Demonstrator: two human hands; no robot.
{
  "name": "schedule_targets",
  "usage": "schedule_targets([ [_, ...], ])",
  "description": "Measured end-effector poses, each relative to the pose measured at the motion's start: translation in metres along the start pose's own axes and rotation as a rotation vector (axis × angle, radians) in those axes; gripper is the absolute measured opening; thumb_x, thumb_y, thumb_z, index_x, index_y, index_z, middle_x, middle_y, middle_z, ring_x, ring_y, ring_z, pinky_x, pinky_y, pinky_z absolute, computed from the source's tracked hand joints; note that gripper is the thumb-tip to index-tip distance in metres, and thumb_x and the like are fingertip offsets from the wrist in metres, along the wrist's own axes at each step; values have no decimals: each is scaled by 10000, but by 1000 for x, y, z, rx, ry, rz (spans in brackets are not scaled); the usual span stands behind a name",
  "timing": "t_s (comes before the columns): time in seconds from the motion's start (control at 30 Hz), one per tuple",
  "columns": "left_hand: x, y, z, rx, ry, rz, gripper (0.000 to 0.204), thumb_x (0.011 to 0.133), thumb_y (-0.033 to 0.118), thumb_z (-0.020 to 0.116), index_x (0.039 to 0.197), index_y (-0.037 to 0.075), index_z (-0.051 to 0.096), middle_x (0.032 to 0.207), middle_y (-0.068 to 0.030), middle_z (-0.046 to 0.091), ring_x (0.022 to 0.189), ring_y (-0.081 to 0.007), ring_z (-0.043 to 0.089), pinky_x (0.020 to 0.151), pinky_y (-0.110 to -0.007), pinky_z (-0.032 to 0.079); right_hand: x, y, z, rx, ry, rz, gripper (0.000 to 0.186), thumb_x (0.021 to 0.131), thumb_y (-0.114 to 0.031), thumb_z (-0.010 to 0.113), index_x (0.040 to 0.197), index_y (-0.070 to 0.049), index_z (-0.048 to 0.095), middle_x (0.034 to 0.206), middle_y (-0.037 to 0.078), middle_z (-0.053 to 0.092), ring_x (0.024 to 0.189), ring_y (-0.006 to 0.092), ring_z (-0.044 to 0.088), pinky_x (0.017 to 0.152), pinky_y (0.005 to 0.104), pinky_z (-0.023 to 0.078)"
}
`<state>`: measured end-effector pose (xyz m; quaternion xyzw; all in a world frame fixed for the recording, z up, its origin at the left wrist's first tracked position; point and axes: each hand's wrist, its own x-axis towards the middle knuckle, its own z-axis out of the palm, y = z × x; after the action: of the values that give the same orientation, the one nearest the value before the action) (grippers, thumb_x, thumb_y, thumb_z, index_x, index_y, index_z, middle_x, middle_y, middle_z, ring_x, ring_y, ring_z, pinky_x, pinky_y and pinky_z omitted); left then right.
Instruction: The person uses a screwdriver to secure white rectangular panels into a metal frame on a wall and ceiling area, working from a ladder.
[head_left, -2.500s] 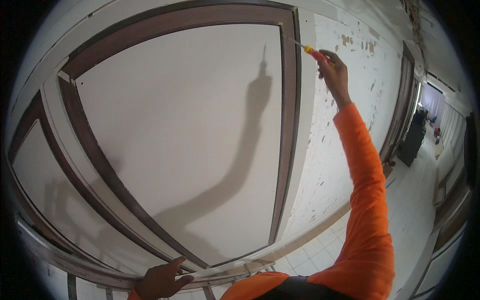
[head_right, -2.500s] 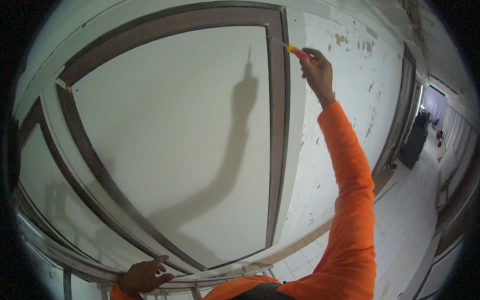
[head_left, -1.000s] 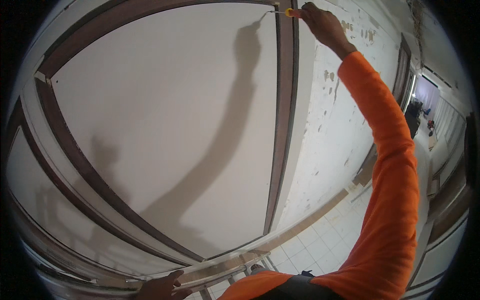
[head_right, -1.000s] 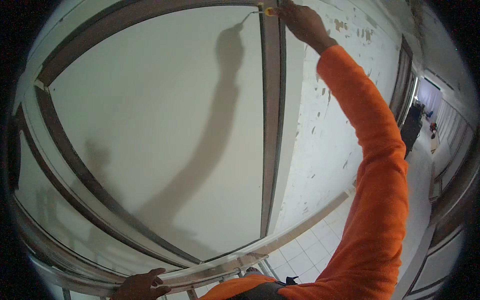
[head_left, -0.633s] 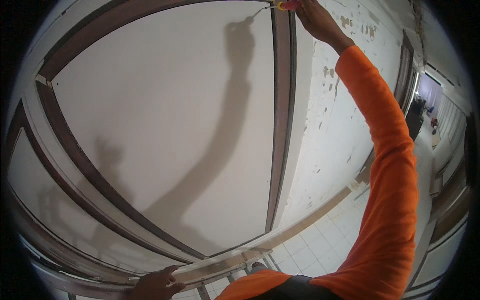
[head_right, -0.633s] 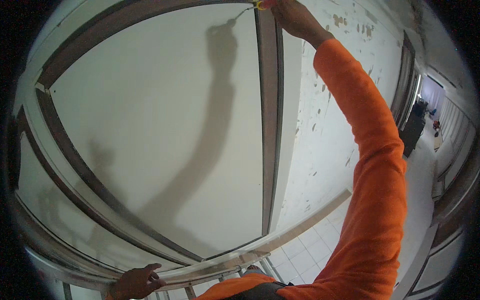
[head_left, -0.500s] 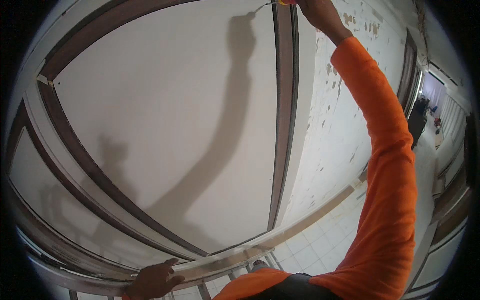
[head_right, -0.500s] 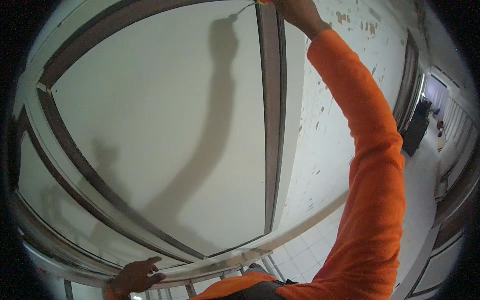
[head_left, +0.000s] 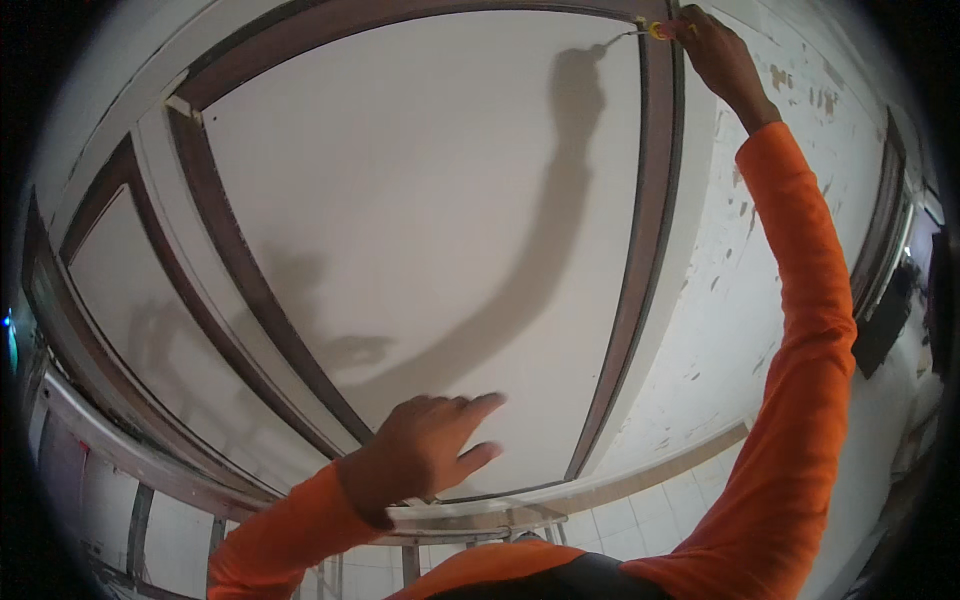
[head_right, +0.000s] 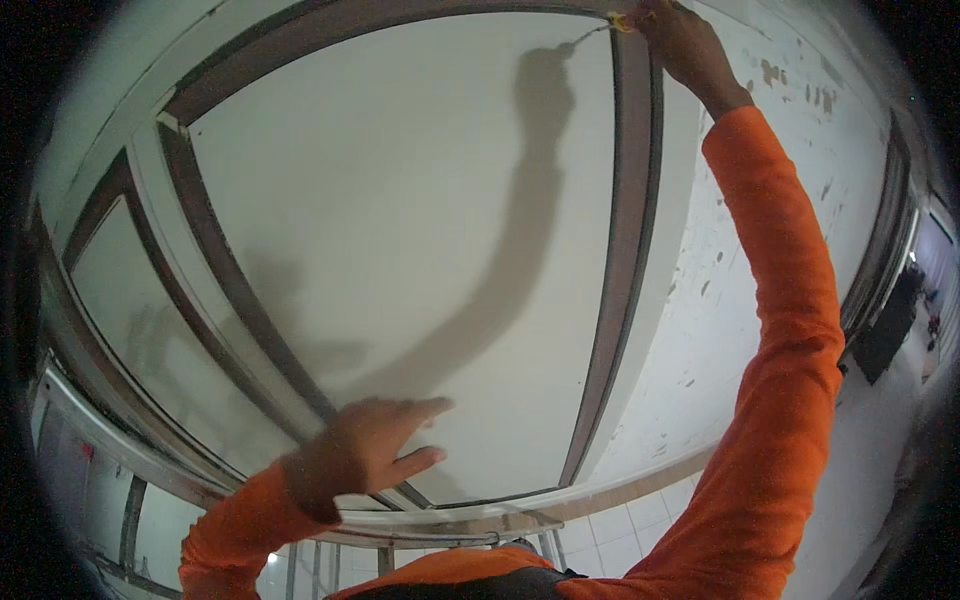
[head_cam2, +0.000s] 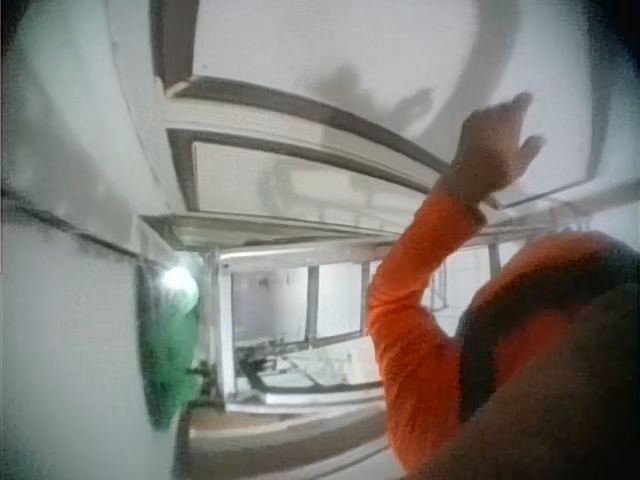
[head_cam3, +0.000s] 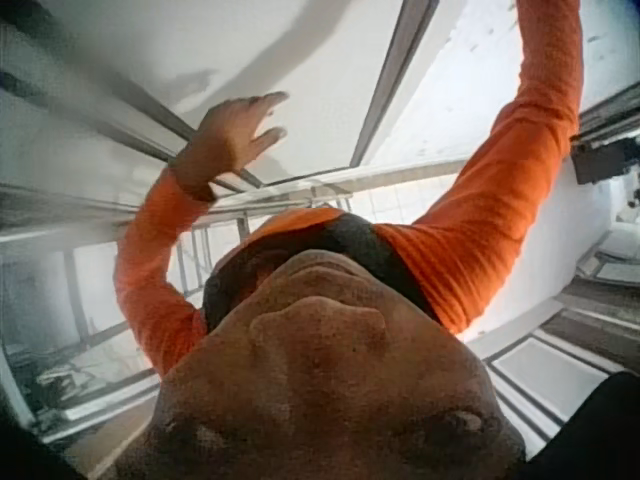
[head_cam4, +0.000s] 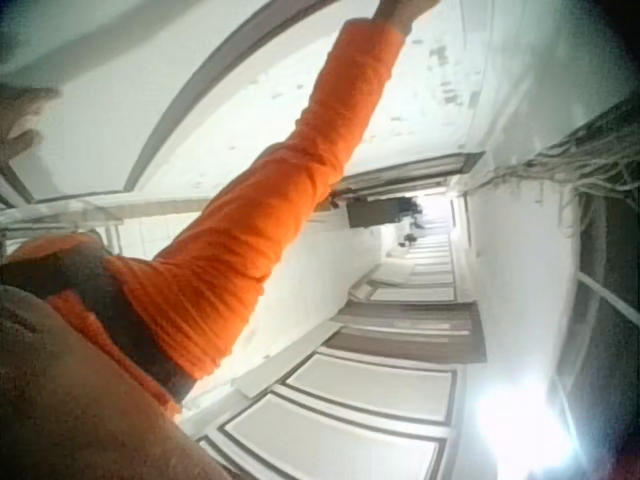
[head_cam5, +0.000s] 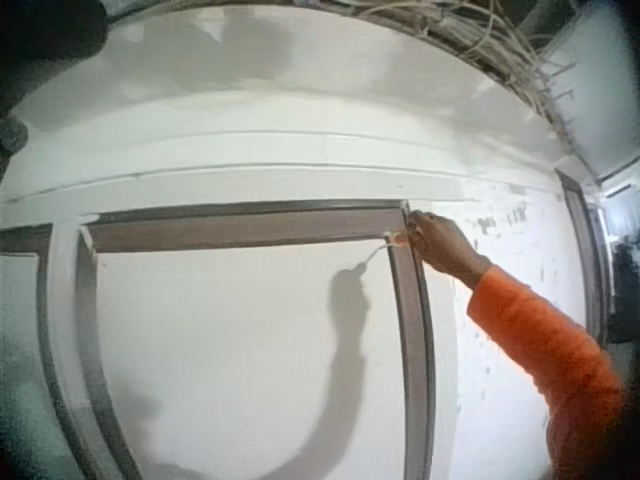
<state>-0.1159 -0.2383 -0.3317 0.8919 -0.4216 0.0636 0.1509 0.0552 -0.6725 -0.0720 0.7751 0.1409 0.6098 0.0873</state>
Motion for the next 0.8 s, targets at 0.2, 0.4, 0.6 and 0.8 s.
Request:
schedule_targets([
  [0.2, 127, -19, 4, 86, 363, -21, 552, 901, 335, 615, 1350, 47, 472, 1163, -203, 626, 1067, -359, 611, 922, -472, 475, 8, -7, 11, -159, 30, -25, 278, 1000, -276, 465, 1194, -79, 498, 1173, 163, 600, 1049, 352, 632, 849, 446, 513],
  [0.4, 210, -126, -103, 575, 755, -27, 570, 884, 322, 633, 1351, 35, 475, 1376, -178, 501, 1301, -334, 447, 1081, -456, 372, 12, 1, 12, 268, 40, 1, 259, 951, -91, 517, 1198, -16, 550, 1231, 166, 529, 1070, 323, 602, 878, 435, 546],
  [0.6, 253, -195, -178, 920, 1094, -70, 685, 932, 416, 535, 1449, 9, 344, 1530, -189, 284, 1439, -338, 228, 1172, -497, 190, 16, 11, 3, -50, 26, -116, 292, 1002, -132, 472, 1285, -80, 524, 1169, 125, 583, 1040, 310, 626, 886, 401, 519],
  [0.8, 269, -211, -177, 1019, 1138, 14, 744, 925, 481, 492, 1489, 43, 286, 1552, -161, 265, 1452, -319, 212, 1163, -545, 152, 31, 14, -7, -60, -215, 276, 294, 1008, -199, 509, 1282, -96, 531, 1140, 101, 627, 905, 227, 672, 752, 317, 564],
])
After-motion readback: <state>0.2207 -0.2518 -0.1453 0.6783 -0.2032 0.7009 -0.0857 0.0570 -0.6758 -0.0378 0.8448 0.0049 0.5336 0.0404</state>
